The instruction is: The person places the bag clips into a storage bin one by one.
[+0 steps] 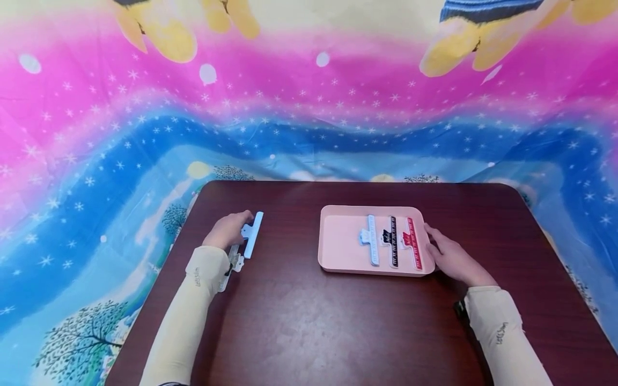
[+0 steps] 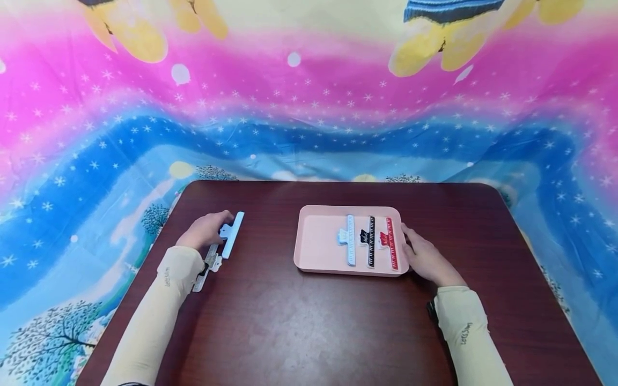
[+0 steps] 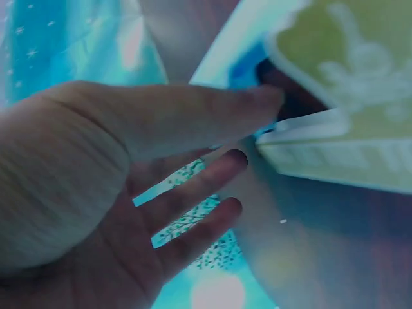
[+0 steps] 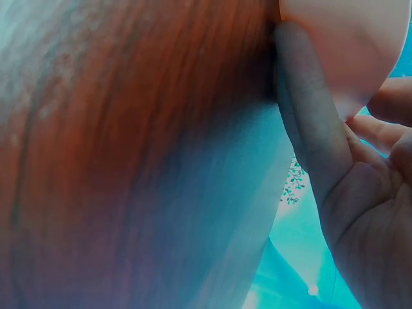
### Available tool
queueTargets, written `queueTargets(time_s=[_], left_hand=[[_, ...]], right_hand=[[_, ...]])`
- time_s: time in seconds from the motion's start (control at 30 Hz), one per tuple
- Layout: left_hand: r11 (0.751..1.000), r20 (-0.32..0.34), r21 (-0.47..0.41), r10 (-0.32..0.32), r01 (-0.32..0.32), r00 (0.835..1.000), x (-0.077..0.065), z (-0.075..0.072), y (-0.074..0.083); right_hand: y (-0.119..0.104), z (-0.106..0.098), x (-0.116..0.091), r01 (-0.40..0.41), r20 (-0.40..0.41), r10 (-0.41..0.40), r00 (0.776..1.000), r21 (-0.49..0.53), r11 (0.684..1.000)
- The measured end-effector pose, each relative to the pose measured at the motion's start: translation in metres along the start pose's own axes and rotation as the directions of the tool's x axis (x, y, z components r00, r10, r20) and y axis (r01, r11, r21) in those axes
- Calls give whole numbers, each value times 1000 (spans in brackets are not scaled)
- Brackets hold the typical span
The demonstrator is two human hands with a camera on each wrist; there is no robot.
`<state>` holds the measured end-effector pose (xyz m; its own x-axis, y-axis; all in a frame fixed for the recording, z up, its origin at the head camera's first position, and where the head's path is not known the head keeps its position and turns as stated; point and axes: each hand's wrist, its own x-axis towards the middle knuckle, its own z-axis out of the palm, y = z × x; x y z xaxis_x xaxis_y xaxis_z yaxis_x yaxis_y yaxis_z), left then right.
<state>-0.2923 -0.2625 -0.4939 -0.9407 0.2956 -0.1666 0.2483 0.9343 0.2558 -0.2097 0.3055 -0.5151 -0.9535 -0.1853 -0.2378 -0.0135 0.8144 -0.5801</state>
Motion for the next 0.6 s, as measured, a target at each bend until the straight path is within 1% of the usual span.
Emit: queueTargets(time_s=[0.07,0.13,0.23,0.3,0.43,0.6], left_hand=[[1000,-9,17,-19,19,1000,3,4,1],[999,-23,40,-17,18,1000,4,5,1],[998,-42,70,4,-2,999,4,5,0],[997,-52,70,16,-13,998,3,4,0],[999,-73,31,39,-37,997,1,0,2],[994,-91,-78,66,-73,994,-2,-6,11]], right_hand=[[1,-1,-1,1,-1,-1,1000,0,1000],[1,-1,-1,5,-5,-5,1000,-2,1000],[0,-1,-1,4,-5,-4,1000,-6,1000],[0,-1,-1,-2,-3,2,1000,-6,1000],[-1,0,0,-6,-5,6,1000,-11,1000],[-1,0,0,-11,-3,11,1000,-12,1000]])
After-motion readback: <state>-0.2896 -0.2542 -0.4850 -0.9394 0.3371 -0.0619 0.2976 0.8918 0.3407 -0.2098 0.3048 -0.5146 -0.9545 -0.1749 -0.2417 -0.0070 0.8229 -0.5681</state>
